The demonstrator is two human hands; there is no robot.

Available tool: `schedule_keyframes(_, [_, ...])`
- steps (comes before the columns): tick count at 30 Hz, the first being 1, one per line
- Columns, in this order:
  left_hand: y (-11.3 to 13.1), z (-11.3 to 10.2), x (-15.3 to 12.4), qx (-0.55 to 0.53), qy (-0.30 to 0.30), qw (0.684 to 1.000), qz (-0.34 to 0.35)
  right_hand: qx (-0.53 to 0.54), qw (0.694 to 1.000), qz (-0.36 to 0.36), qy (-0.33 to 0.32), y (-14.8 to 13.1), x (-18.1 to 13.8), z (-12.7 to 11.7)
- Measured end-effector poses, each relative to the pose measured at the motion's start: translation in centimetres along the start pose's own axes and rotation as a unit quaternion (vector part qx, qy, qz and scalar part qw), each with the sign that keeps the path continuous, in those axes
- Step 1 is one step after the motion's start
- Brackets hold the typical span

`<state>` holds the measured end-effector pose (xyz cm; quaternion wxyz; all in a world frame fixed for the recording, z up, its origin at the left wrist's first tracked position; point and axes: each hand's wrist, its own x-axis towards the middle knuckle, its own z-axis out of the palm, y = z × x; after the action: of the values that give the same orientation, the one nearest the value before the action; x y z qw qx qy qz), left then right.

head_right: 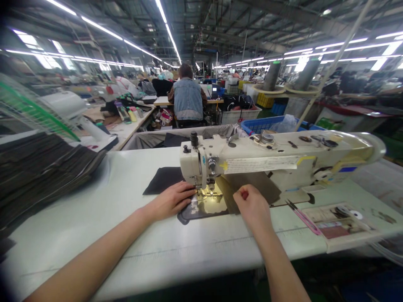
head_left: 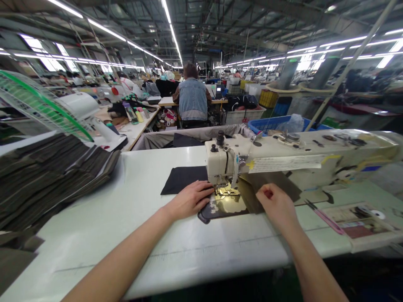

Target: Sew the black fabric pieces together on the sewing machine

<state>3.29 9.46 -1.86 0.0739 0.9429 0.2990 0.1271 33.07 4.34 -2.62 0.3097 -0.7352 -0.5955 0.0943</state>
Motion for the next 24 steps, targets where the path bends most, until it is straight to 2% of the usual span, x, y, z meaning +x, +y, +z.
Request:
schedule_keyframes(3, [0.1, -0.1, 0.0, 0.0, 0.0, 1.0, -0.011, 0.04, 0.998, 0.011, 0.038, -0.3, -0.1, -1.1])
schedule_keyframes(5, [0.0, -0.2, 0.0, 0.001, 0.001, 1.0, -0.012, 0.038, 0.998, 0.023, 0.041, -0.7, -0.5, -2.0])
schedule_keyframes(8, [-0.8, -0.1, 0.3, 0.007, -0.006, 1.0, -0.014, 0.013, 0.999, 0.038, 0.018, -1.4, -1.9, -3.3])
schedule_keyframes(11, [-1.4, -0.2, 1.0, 0.027, -0.006, 0.998, -0.059, -0.016, 0.999, 0.029, -0.019, -1.7, -4.4, -3.7])
schedule_keyframes(13, [-0.7, -0.3, 1.2, 0.045, 0.018, 0.993, -0.11, -0.022, 0.999, 0.003, -0.037, -1.7, -6.6, -3.2])
schedule_keyframes(16, [2.4, -0.4, 0.4, 0.054, 0.045, 0.986, -0.151, -0.006, 0.996, -0.049, -0.068, -2.1, -10.0, -1.4])
schedule_keyframes(17, [3.9, -0.3, -0.1, 0.045, 0.038, 0.99, -0.131, 0.007, 0.995, -0.061, -0.084, -2.4, -11.0, -0.8])
schedule_keyframes(19, [6.6, 0.1, -1.4, -0.027, -0.016, 0.999, 0.036, 0.045, 0.985, -0.092, -0.138, -3.2, -12.7, 0.3])
schedule_keyframes(20, [7.6, 0.4, -2.1, -0.056, -0.035, 0.994, 0.083, 0.066, 0.978, -0.107, -0.166, -3.7, -13.3, 0.6])
schedule_keyframes(22, [8.9, 1.1, -3.3, -0.092, -0.055, 0.985, 0.138, 0.111, 0.96, -0.148, -0.209, -4.4, -13.9, 0.5])
schedule_keyframes(24, [9.1, 1.4, -4.5, -0.088, -0.05, 0.985, 0.142, 0.148, 0.94, -0.214, -0.219, -4.5, -13.7, -0.4])
